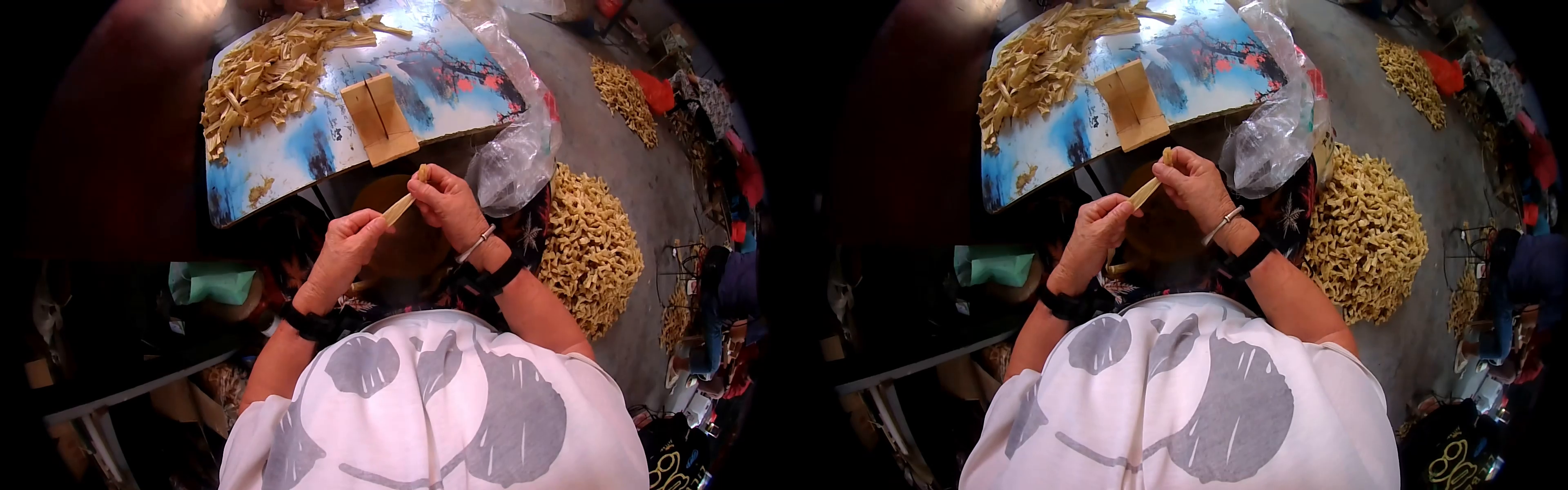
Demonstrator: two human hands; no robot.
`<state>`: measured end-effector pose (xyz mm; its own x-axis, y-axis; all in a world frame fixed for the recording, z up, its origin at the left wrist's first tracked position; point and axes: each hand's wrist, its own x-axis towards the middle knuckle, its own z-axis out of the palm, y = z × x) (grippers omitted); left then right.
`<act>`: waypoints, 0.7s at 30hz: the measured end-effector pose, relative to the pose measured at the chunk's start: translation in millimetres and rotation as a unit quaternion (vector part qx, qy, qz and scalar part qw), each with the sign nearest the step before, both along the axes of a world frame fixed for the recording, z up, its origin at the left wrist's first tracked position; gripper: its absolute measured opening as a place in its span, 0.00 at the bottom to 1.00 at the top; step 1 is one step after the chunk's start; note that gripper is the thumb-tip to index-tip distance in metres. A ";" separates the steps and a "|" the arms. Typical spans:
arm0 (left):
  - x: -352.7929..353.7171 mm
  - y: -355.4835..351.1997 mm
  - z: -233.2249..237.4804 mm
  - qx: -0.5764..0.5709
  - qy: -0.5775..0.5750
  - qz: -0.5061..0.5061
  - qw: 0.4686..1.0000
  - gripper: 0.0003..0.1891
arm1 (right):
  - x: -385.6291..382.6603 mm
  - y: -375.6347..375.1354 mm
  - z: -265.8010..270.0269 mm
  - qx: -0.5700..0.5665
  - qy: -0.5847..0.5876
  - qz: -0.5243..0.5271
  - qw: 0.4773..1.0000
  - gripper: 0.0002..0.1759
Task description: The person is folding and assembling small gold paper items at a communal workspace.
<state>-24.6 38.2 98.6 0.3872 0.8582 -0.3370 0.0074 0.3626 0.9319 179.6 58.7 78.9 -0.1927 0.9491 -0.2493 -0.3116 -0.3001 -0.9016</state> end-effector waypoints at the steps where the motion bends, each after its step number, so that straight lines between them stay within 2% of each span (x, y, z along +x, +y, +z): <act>1: 0.2 3.1 -0.3 0.002 0.001 0.000 1.000 0.12 | 0.9 2.5 1.4 0.000 -0.003 0.007 1.000 0.06; 5: 4.6 36.6 8.5 0.078 0.061 0.041 0.994 0.12 | 2.0 27.7 17.9 0.088 -0.080 -0.007 0.993 0.09; 6: 3.3 52.4 7.6 0.141 0.100 0.049 0.984 0.12 | 4.4 41.7 18.2 0.118 -0.111 -0.015 0.987 0.13; 7: 3.4 69.7 6.4 0.232 0.129 0.054 0.963 0.11 | 3.9 55.0 20.2 0.166 -0.154 -0.045 0.973 0.12; 9: 8.4 94.9 13.6 0.276 0.155 0.078 0.945 0.10 | 0.0 77.4 28.4 0.253 -0.246 -0.101 0.930 0.12; 12: 13.4 125.1 13.2 0.365 0.219 0.112 0.898 0.10 | -3.8 101.5 32.1 0.278 -0.317 -0.135 0.897 0.10; 15: 16.5 141.9 10.2 0.328 0.216 0.140 0.909 0.10 | -8.6 122.4 18.4 0.369 -0.423 -0.185 0.807 0.07; 19: 19.6 151.0 -12.8 0.360 0.247 0.164 0.885 0.11 | -10.4 127.0 -0.9 0.380 -0.511 -0.152 0.756 0.08; 21: 20.8 149.2 -14.9 0.357 0.272 0.192 0.873 0.12 | -9.9 120.8 1.5 0.351 -0.524 -0.140 0.763 0.08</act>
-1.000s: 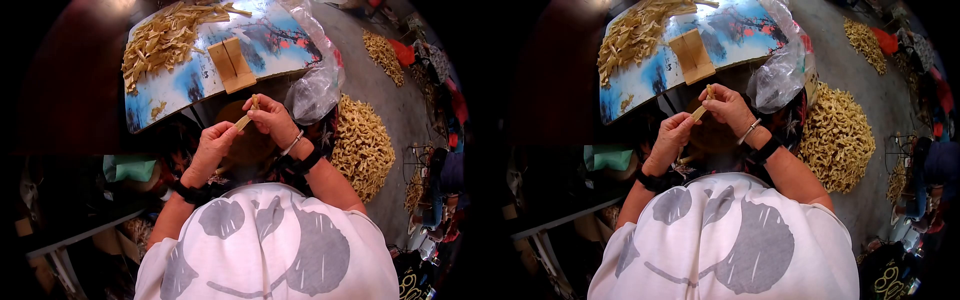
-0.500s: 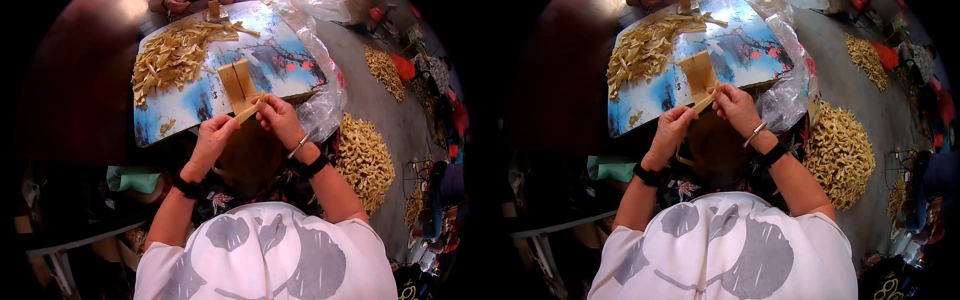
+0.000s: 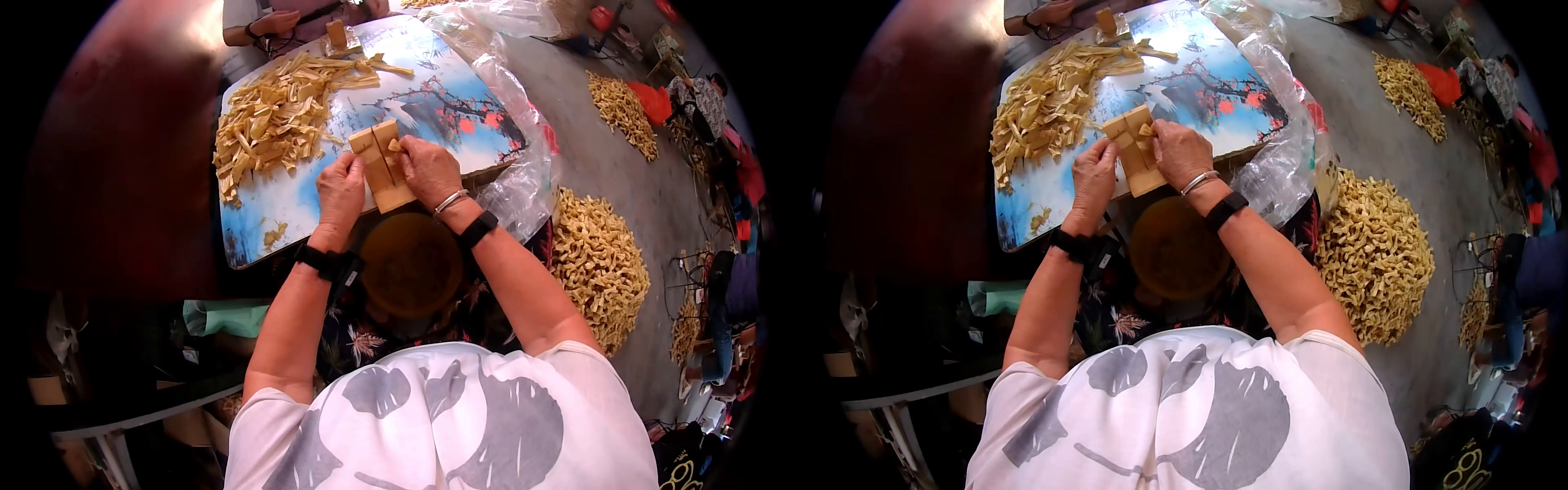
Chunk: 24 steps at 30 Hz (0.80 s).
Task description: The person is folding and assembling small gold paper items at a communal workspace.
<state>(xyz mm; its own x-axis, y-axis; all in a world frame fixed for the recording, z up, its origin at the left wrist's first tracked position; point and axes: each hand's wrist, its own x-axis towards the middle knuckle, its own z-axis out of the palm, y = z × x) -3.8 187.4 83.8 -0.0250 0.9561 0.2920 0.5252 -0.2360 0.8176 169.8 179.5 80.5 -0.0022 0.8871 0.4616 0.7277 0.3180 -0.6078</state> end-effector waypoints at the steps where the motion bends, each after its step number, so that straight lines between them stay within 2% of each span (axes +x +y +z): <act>1: -3.1 0.2 -1.4 -0.013 -0.009 0.008 1.000 0.12 | 4.2 1.1 -3.1 -0.003 0.001 0.002 1.000 0.08; 3: -11.4 2.6 1.8 -0.036 -0.029 0.022 0.999 0.12 | 12.7 0.5 -1.7 -0.024 0.038 0.029 0.999 0.08; 4: -14.6 -1.5 0.9 -0.100 -0.150 -0.008 0.984 0.11 | 17.9 -3.7 -2.6 -0.076 0.110 0.057 0.989 0.09; 6: -15.7 -23.1 19.9 -0.223 -0.382 -0.066 0.894 0.11 | 26.1 -17.2 4.2 -0.178 0.250 0.110 0.946 0.09; 10: 3.4 -65.7 41.1 -0.222 -0.406 -0.162 0.872 0.11 | 22.4 -68.7 30.3 -0.322 0.430 0.191 0.822 0.11; 11: 7.5 -75.4 47.4 -0.226 -0.400 -0.184 0.869 0.10 | 20.5 -77.8 31.8 -0.334 0.429 0.203 0.814 0.12; 14: 12.2 -88.6 48.4 -0.180 -0.296 -0.239 0.907 0.06 | 8.5 -95.8 34.9 -0.331 0.372 0.201 0.844 0.10; 15: 8.5 -87.0 41.5 -0.156 -0.243 -0.233 0.929 0.04 | 8.8 -96.6 30.5 -0.306 0.326 0.184 0.875 0.14; 18: 0.9 -94.9 40.6 -0.116 -0.180 -0.232 0.949 0.03 | 5.0 -107.6 32.7 -0.301 0.316 0.209 0.875 0.14; 21: 3.8 -111.8 45.8 -0.148 -0.260 -0.181 0.937 0.04 | -4.5 -121.5 29.8 -0.241 0.286 0.203 0.905 0.13; 24: 1.1 -116.4 35.5 -0.192 -0.330 -0.165 0.909 0.04 | -10.7 -131.0 19.3 -0.259 0.300 0.208 0.894 0.11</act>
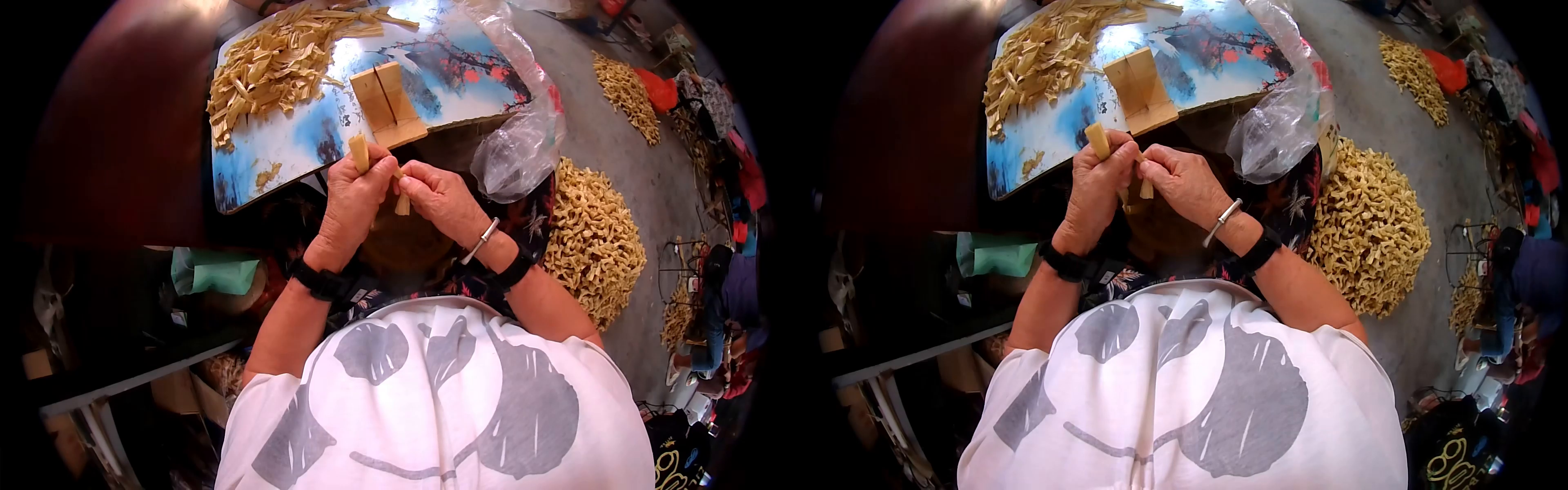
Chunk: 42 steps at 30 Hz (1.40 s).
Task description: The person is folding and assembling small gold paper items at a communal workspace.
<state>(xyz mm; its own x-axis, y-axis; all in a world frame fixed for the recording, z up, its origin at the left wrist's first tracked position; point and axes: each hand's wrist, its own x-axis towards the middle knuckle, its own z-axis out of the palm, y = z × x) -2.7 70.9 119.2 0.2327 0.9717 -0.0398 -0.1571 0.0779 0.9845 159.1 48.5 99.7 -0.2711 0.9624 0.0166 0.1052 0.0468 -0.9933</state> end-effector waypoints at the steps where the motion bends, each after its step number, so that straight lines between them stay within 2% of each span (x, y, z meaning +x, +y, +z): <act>1: -1.7 0.0 -3.7 -0.016 -0.002 -0.014 1.000 0.04 | 0.8 0.0 -3.8 -0.014 -0.005 0.004 1.000 0.11; 3: -4.4 3.8 -9.6 -0.046 -0.005 -0.043 0.998 0.05 | 3.2 2.8 -9.6 -0.050 -0.009 -0.001 0.999 0.12; 7: -16.3 9.5 -21.0 -0.117 -0.119 -0.041 0.985 0.09 | 10.4 13.6 -29.7 -0.073 -0.010 -0.037 0.997 0.15; 9: -21.9 4.1 -26.6 -0.113 -0.133 -0.049 0.984 0.10 | 9.5 12.8 -29.5 0.051 -0.134 -0.089 0.986 0.18; 10: -22.9 0.6 -33.1 -0.051 -0.026 -0.026 0.998 0.11 | 8.7 10.4 -29.5 0.111 -0.195 -0.115 0.968 0.20; 11: -20.9 -4.1 -39.0 0.011 0.081 -0.005 0.997 0.12 | 7.8 7.2 -9.6 0.032 -0.251 -0.079 0.964 0.28; 12: -17.7 -8.6 -44.4 0.072 0.186 0.016 0.980 0.12 | 2.3 4.9 -11.3 0.086 -0.252 -0.094 0.959 0.29; 13: -13.4 -12.5 -48.8 0.229 0.304 0.042 0.924 0.14 | -5.8 3.4 -13.4 0.141 -0.253 -0.109 0.951 0.30; 14: -5.0 -18.6 -47.9 0.298 0.343 0.065 0.888 0.15 | -13.9 1.7 -13.8 0.195 -0.252 -0.125 0.940 0.31; 15: 5.1 -24.7 -45.5 0.287 0.356 0.083 0.886 0.15 | -21.3 -3.0 -8.6 0.163 -0.250 -0.105 0.948 0.32; 19: 10.5 -31.4 -51.9 0.288 0.375 0.097 0.876 0.15 | -31.5 0.9 -24.5 0.222 -0.177 -0.174 0.943 0.14; 22: -3.9 -37.9 -46.7 0.349 0.423 0.144 0.824 0.14 | -17.3 3.8 -19.7 0.192 -0.145 -0.164 0.957 0.07; 24: -22.1 -41.8 -57.9 0.027 0.336 0.079 0.938 0.11 | -10.6 -3.2 -5.5 0.157 -0.126 -0.146 0.969 0.06; 25: -37.7 -37.6 -71.6 -0.173 0.121 0.011 0.977 0.11 | -8.9 -6.6 -6.8 0.201 -0.143 -0.137 0.959 0.04; 26: -41.4 -35.4 -64.6 -0.357 -0.106 -0.057 0.926 0.12 | -7.3 -11.7 -10.5 0.228 -0.153 -0.108 0.956 0.04; 29: -19.8 -43.1 -45.9 -0.426 -0.235 -0.005 0.874 0.15 | -5.9 -31.0 -18.8 0.287 -0.164 -0.021 0.943 0.02; 32: -12.1 -41.5 -59.6 -0.304 -0.140 -0.071 0.940 0.15 | -4.6 -47.5 -20.6 0.227 -0.109 -0.023 0.968 0.02; 33: -7.9 -40.9 -63.6 -0.293 -0.140 -0.068 0.943 0.13 | -1.4 -47.9 -20.9 0.244 -0.145 -0.049 0.958 0.02; 35: -6.4 -38.4 -66.1 -0.207 0.070 -0.075 0.973 0.11 | 7.9 -46.5 -22.1 0.277 -0.217 -0.101 0.930 0.03; 36: -5.8 -38.5 -66.6 -0.160 0.174 -0.076 0.969 0.12 | 11.2 -45.3 -22.9 0.291 -0.252 -0.127 0.914 0.03; 37: -3.6 -40.8 -69.7 -0.042 0.286 -0.059 0.955 0.12 | 13.0 -41.4 -30.6 0.318 -0.251 -0.137 0.904 0.05; 38: -2.9 -42.7 -67.9 0.081 0.328 -0.053 0.940 0.12 | 10.9 -40.6 -36.9 0.269 -0.206 -0.145 0.930 0.05; 40: -1.0 -45.2 -61.4 0.321 0.392 -0.037 0.861 0.13 | 4.0 -37.9 -45.7 0.170 -0.111 -0.155 0.967 0.06; 42: 2.0 -47.0 -47.5 0.365 0.397 -0.014 0.842 0.12 | 4.5 -31.7 -41.3 0.001 -0.045 -0.152 0.987 0.07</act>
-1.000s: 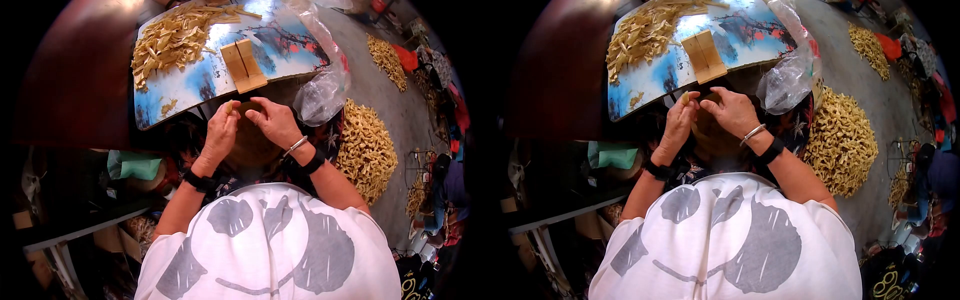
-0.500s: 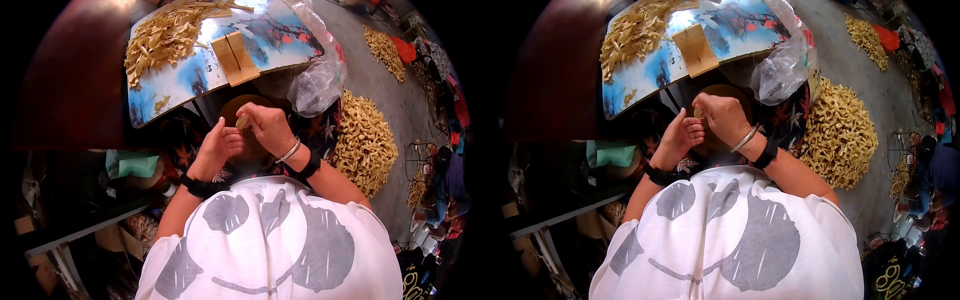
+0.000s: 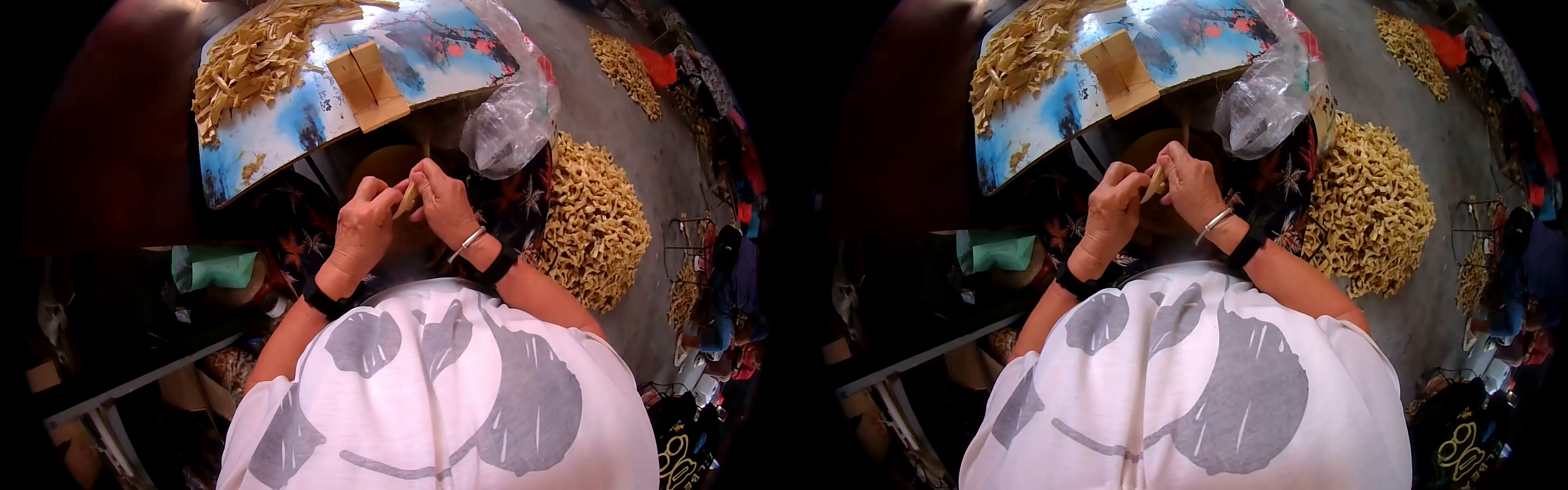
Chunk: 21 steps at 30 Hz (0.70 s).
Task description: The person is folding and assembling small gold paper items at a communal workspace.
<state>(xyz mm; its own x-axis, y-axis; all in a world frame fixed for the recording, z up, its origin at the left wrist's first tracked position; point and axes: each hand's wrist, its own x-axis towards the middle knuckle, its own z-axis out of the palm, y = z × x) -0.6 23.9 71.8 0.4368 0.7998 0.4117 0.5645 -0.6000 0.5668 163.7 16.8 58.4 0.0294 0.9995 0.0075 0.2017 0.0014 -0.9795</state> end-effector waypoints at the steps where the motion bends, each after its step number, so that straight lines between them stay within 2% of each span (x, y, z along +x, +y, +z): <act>1: 1.2 -0.3 4.7 0.026 0.001 0.002 1.000 0.12 | -1.0 2.4 1.4 -0.079 0.047 0.000 0.996 0.08; 4: 7.3 -0.5 7.9 0.055 -0.035 0.029 0.998 0.12 | -14.0 6.3 -5.2 -0.062 0.022 -0.013 0.998 0.09; 5: 6.9 -0.5 7.7 0.059 -0.025 0.036 0.997 0.12 | -15.3 5.5 1.8 -0.088 0.004 -0.002 0.996 0.10; 8: 5.0 0.5 6.5 0.066 0.001 0.058 0.996 0.12 | -18.2 5.6 -5.1 -0.033 0.010 -0.013 0.999 0.11; 11: 1.1 4.4 4.5 0.051 0.010 0.074 0.996 0.12 | -10.7 2.2 -0.8 -0.127 0.100 0.078 0.984 0.10; 14: 1.4 5.3 1.3 0.020 -0.011 0.071 0.997 0.12 | -10.9 -1.3 -11.9 0.042 -0.035 0.062 0.997 0.09; 17: 6.4 -0.1 -1.4 0.003 -0.020 0.073 0.997 0.12 | -17.0 -0.7 -16.7 0.084 -0.113 0.001 0.990 0.08; 20: 9.3 -3.0 -3.3 -0.006 -0.019 0.093 0.995 0.12 | -20.7 -4.4 -10.4 0.000 -0.083 0.000 0.997 0.09; 21: 9.6 -3.9 -3.5 -0.008 -0.023 0.095 0.995 0.12 | -21.8 -3.8 -14.6 0.005 0.009 -0.005 1.000 0.09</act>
<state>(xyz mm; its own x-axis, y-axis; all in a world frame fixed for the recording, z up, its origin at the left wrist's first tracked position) 9.0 20.0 68.2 0.2575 0.8732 0.4138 0.6396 -0.4750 0.6044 141.9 13.0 43.8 0.0400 0.9991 0.0164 0.1838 0.0087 -0.9829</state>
